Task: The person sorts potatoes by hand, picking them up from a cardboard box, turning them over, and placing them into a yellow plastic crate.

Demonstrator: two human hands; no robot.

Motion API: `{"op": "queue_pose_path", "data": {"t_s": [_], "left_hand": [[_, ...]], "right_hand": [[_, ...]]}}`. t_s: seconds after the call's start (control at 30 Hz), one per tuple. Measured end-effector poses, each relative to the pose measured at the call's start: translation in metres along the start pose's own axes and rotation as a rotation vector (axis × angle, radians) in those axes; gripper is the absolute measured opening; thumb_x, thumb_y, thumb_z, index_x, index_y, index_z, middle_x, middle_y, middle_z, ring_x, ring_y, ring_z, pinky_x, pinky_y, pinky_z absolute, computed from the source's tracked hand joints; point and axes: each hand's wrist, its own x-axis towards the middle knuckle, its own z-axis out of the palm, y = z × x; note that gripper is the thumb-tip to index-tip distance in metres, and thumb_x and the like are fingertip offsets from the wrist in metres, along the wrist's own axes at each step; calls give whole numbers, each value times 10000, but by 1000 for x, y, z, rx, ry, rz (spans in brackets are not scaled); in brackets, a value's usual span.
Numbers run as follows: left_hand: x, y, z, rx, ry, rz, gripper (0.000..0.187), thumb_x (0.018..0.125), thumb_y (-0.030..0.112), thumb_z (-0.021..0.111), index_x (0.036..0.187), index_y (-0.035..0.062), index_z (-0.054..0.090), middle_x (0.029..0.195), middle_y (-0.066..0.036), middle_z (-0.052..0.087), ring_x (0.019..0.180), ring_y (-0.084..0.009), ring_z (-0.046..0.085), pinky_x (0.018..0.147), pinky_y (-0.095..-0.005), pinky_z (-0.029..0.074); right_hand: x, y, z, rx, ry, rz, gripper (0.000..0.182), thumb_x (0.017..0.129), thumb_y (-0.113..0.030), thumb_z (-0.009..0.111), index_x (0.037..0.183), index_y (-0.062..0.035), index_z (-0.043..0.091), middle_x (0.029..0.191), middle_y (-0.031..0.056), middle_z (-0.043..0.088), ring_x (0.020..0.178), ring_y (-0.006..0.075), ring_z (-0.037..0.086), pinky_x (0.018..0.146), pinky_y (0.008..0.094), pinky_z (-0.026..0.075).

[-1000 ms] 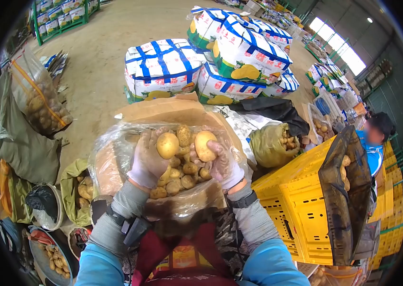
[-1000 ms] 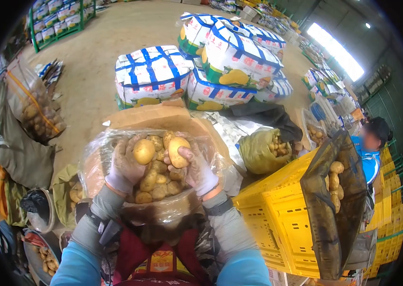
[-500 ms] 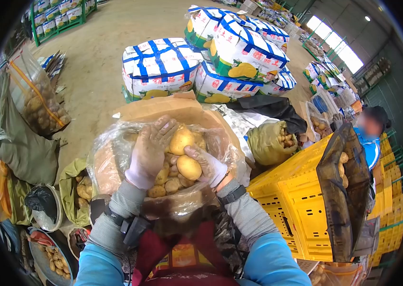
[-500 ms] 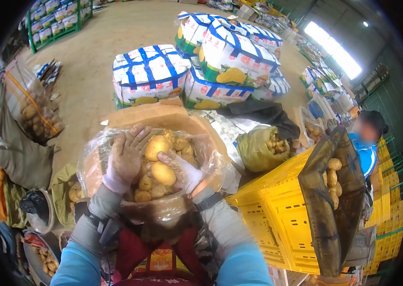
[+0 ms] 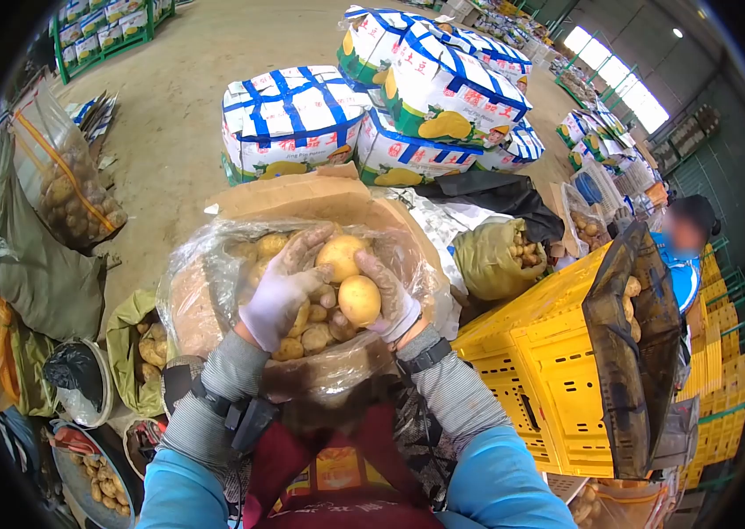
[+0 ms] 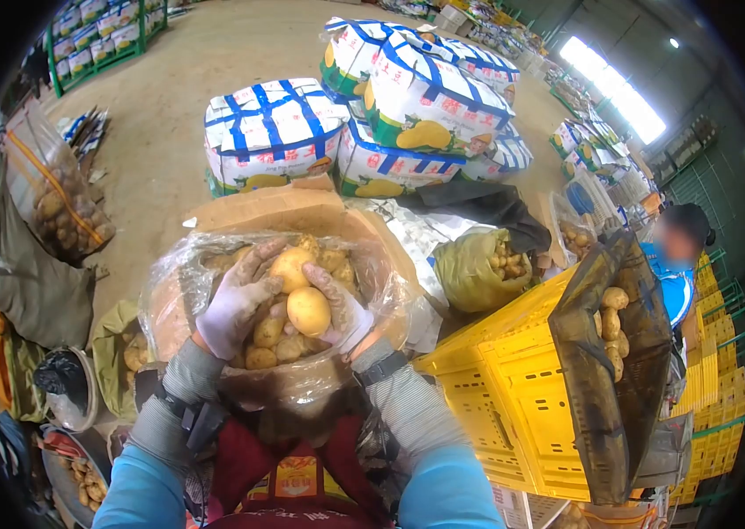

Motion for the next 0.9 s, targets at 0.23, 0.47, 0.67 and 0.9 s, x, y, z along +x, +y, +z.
{"op": "queue_pose_path", "data": {"t_s": [0.23,0.47,0.67,0.9], "left_hand": [[14,-18,-27,567,-47,454,384,993,142,513,1363,41,507,1439,-96,455,1302,-240,480,1005,-386,476],[45,-69,-11,71,-187,-76,426,998,228,506,1385,54,466,1360,-80,525,1273,-209,499,1042,-346,432],[24,-118,-22,456,97,-264,437,984,280,540,1370,84,487,1334,-75,541,1241,-203,516,1020,-339,435],[-7,-104,22,552,229,-260,421,987,282,541,1356,81,500,1295,-67,555,1198,-191,528,992,-328,442]], "right_hand": [[-53,-30,52,-68,81,-490,458,953,-449,607,1243,-102,537,1116,141,647,912,298,683,651,390,604],[-360,-58,138,-678,659,-1632,723,959,-408,601,1513,-127,232,1183,177,575,876,241,659,747,351,579],[-587,-11,159,-1070,1534,-2446,710,933,-313,619,1495,-85,251,1270,209,525,1043,269,607,827,358,563],[-788,-121,170,-2083,2139,-2439,690,910,-160,656,1489,-65,293,1366,235,474,1239,313,518,1002,416,479]]}}
